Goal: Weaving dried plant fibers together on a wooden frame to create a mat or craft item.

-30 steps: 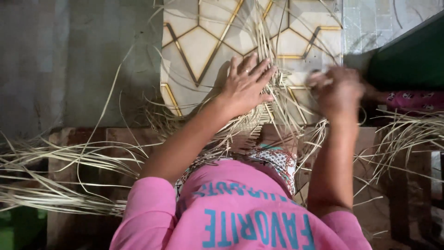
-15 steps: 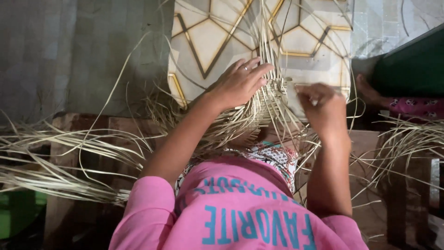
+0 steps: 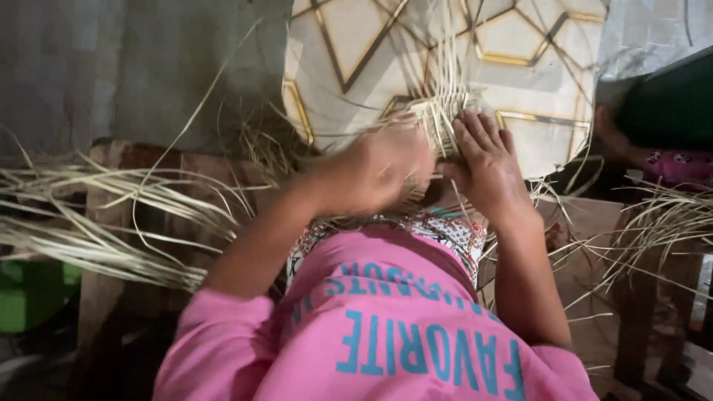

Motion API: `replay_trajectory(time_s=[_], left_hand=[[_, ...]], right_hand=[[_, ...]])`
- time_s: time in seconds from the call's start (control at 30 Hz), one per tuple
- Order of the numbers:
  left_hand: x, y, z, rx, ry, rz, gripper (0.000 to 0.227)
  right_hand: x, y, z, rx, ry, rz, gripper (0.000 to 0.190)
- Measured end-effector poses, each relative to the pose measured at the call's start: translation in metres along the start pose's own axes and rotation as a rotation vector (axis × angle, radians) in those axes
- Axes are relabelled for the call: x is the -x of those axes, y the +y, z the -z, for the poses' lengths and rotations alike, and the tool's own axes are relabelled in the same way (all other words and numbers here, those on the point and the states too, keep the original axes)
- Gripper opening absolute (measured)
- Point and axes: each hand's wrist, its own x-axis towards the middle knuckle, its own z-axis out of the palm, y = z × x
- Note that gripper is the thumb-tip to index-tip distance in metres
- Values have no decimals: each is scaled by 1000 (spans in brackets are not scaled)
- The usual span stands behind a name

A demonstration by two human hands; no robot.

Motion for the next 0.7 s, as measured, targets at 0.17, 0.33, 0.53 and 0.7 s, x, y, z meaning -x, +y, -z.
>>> replay_trajectory(time_s=[0.17, 0.33, 0.53, 0.7], left_hand=[[127, 0, -67, 468, -560, 321, 37], [201, -52, -123, -111, -551, 756, 15], [191, -60, -113, -464, -352, 865, 24], [170, -64, -78, -446, -382, 904, 23]], right_hand=[[-13, -5, 4, 9, -10, 9, 71], [-21, -9, 1, -37, -59, -25, 71], [-19, -21, -5, -14, -16, -25, 72], [-19, -25, -16, 29, 66, -24, 71]])
